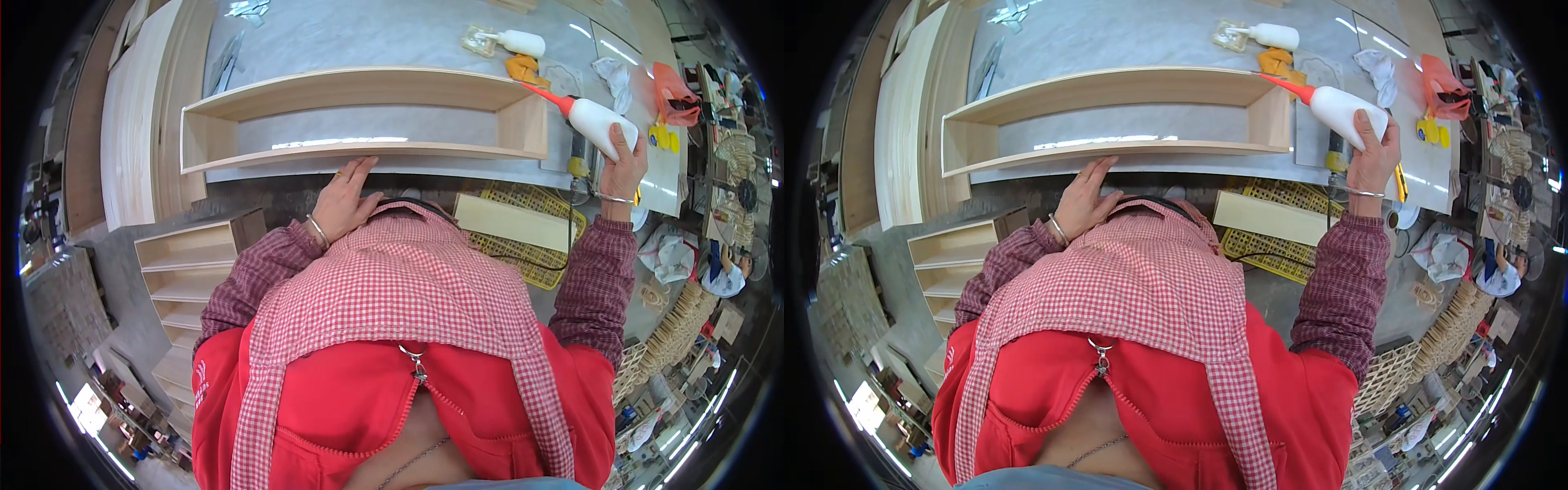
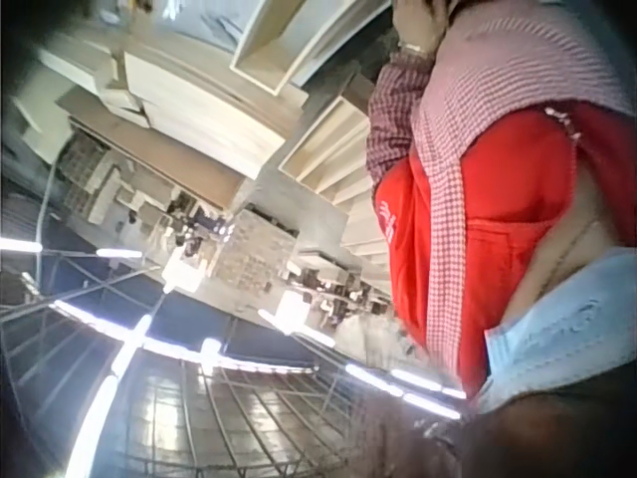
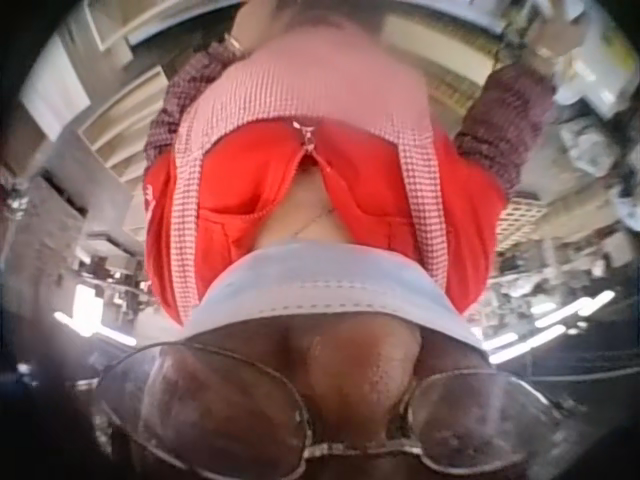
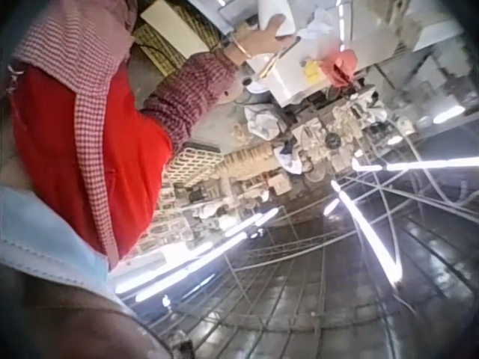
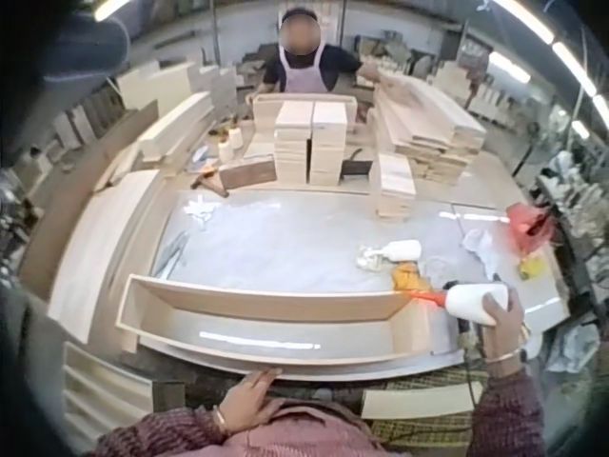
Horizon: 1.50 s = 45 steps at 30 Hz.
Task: Assembling wooden drawers by applying glue and using a pneumatic nail gun to join wood panels.
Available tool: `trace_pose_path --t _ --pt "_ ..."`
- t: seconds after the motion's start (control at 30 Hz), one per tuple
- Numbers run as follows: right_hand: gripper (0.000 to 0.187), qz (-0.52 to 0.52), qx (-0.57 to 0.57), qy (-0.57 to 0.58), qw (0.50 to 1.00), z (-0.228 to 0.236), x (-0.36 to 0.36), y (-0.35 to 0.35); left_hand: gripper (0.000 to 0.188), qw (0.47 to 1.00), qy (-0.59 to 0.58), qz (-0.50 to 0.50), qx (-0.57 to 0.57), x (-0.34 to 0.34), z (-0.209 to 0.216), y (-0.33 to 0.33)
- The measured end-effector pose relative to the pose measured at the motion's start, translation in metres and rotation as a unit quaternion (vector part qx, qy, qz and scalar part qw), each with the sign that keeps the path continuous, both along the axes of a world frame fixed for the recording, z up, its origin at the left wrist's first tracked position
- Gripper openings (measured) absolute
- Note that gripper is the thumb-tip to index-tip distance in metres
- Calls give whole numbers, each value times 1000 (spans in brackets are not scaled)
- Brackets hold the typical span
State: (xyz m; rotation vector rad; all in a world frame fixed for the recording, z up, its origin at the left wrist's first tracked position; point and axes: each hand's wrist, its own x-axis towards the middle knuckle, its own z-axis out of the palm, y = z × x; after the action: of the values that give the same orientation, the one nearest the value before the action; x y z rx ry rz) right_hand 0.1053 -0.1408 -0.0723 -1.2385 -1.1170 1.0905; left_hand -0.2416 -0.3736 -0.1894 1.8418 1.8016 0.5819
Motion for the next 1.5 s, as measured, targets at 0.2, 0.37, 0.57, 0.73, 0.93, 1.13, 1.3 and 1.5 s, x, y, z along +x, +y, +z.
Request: trace_pose_path --t 0.2,0.37,0.57,0.73,0.93,1.13,1.3,1.5 --pt "36 -23 6 14 1000 -3 27 5 57 999 1 6 -46 10 7 10" --pt "36 -25 1 29 999 -4 43 12 58 999 10 0 -41 23 10 21" --pt "34 -25 -8 25 999 3 60 5 56 999 13 6 -42 37 15 35" --pt "35 -19 -12 16 1000 4 73 -10 55 999 7 2 -42 44 14 43" --pt "36 -14 -22 -1 1000 10 82 -32 54 998 6 4 -56 48 18 47" --pt "37 20 -32 12 999 14 87 -51 53 999 22 22 -37 49 20 41" --pt "44 -18 -42 6 999 7 75 -79 55 999 -17 6 -33 34 17 30" --pt "46 37 -79 53 995 22 -13 -122 55 998 -55 -18 -28 24 14 -5"
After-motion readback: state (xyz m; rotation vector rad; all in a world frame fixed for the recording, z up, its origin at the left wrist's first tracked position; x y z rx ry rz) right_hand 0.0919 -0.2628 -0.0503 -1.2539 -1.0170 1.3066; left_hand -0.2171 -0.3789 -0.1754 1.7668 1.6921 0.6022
